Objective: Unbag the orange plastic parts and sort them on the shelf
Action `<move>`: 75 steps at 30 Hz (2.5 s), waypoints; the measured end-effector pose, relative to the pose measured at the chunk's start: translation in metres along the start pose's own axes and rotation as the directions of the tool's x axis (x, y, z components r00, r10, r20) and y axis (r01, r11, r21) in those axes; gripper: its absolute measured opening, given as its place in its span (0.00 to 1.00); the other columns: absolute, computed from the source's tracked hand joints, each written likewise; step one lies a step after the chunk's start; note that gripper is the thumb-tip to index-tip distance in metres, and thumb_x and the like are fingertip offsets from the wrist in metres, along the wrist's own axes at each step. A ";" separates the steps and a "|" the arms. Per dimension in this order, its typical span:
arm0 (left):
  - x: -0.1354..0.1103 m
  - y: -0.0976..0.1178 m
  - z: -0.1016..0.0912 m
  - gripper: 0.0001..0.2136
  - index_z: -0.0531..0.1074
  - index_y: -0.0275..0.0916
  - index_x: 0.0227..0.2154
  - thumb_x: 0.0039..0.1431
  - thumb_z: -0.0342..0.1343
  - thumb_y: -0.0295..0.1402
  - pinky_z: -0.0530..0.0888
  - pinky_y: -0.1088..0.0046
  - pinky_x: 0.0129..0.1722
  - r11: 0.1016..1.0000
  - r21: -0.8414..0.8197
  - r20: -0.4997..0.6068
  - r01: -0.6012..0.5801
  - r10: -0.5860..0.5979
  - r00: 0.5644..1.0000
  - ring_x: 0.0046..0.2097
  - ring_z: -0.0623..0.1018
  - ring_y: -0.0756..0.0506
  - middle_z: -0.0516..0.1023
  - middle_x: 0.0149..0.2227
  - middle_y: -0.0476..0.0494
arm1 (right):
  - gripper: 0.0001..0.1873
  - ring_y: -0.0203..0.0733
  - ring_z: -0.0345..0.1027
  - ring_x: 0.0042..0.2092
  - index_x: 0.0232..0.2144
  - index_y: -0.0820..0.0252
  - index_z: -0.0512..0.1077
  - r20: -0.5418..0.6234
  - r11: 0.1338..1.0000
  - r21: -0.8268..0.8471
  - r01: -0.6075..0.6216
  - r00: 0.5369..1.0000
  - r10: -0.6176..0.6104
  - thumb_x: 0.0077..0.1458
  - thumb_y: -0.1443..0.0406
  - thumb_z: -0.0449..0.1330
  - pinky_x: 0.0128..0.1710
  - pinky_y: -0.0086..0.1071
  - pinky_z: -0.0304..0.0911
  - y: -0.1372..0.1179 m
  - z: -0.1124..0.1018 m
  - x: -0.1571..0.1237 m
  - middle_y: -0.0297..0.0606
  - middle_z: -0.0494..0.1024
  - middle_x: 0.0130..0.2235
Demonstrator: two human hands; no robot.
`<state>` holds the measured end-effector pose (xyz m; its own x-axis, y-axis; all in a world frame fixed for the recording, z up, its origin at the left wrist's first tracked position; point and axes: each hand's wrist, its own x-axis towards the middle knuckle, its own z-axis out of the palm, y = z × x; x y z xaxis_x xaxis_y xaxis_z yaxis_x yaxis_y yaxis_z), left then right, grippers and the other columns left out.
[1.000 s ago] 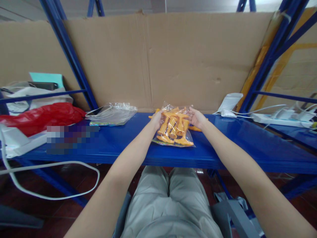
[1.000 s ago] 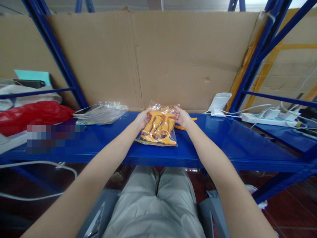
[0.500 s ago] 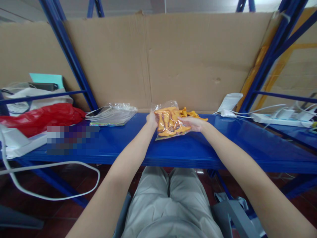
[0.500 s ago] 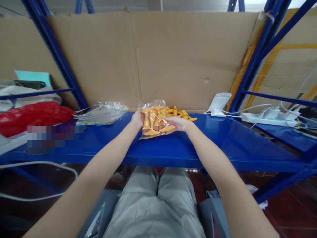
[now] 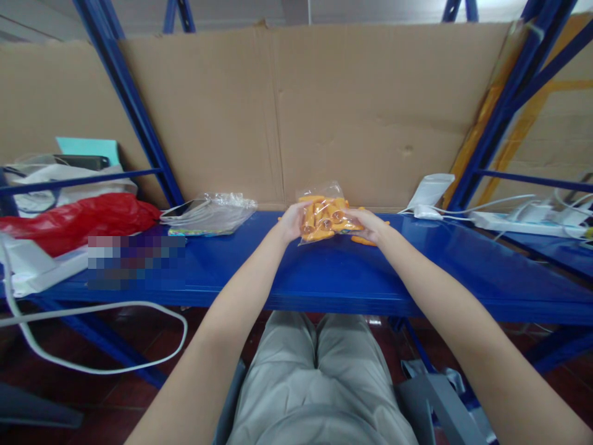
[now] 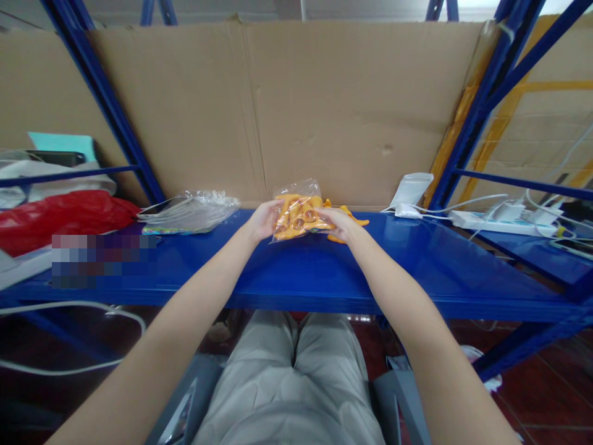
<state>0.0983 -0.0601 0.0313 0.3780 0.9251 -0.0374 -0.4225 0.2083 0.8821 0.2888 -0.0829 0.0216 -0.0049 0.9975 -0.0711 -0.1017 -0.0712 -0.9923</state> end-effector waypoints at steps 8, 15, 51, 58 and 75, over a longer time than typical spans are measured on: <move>0.005 -0.004 -0.002 0.12 0.75 0.32 0.45 0.61 0.54 0.30 0.77 0.62 0.48 1.000 0.014 0.089 -0.023 0.022 0.996 0.37 0.83 0.43 0.83 0.37 0.38 | 0.06 0.36 0.76 0.38 0.31 0.56 0.72 -0.078 0.991 0.086 0.106 0.992 -0.099 0.59 0.71 0.59 0.47 0.39 0.71 -0.002 0.002 0.004 0.31 0.81 0.33; 0.007 -0.009 0.002 0.13 0.73 0.34 0.46 0.57 0.57 0.20 0.74 0.70 0.53 0.986 0.008 0.041 -0.169 0.168 0.985 0.43 0.82 0.48 0.82 0.42 0.40 | 0.10 0.34 0.74 0.36 0.28 0.56 0.69 -0.162 0.953 0.256 0.164 0.979 -0.125 0.61 0.71 0.54 0.45 0.36 0.72 -0.004 -0.003 0.014 0.31 0.79 0.33; 0.012 -0.016 -0.008 0.09 0.77 0.32 0.36 0.60 0.60 0.34 0.79 0.63 0.45 0.951 0.308 -0.204 -0.013 0.080 0.976 0.39 0.84 0.39 0.82 0.29 0.32 | 0.09 0.35 0.75 0.30 0.31 0.61 0.75 0.011 0.999 0.020 -0.037 0.999 0.037 0.63 0.63 0.59 0.43 0.34 0.71 -0.004 -0.005 0.001 0.38 0.81 0.29; 0.008 -0.012 -0.007 0.09 0.78 0.33 0.35 0.58 0.62 0.34 0.80 0.67 0.38 0.879 0.476 -0.208 -0.019 0.134 0.969 0.26 0.81 0.44 0.78 0.20 0.40 | 0.14 0.36 0.71 0.23 0.29 0.62 0.73 -0.112 0.990 -0.015 -0.143 0.984 0.140 0.59 0.57 0.63 0.33 0.31 0.73 -0.007 -0.006 0.000 0.36 0.75 0.20; 0.032 0.006 0.019 0.05 0.77 0.34 0.29 0.59 0.58 0.27 0.80 0.67 0.39 0.818 0.556 -0.191 -0.149 0.300 0.935 0.32 0.83 0.43 0.82 0.28 0.39 | 0.05 0.32 0.72 0.22 0.33 0.59 0.72 -0.304 0.969 0.114 0.218 0.936 -0.175 0.62 0.65 0.58 0.22 0.23 0.66 -0.031 0.006 0.019 0.33 0.78 0.23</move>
<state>0.1234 -0.0351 0.0440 0.0693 0.9877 0.1402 0.0563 -0.1442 0.9880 0.2856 -0.0618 0.0514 0.3157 0.9458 0.0759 -0.2127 0.1485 -0.9658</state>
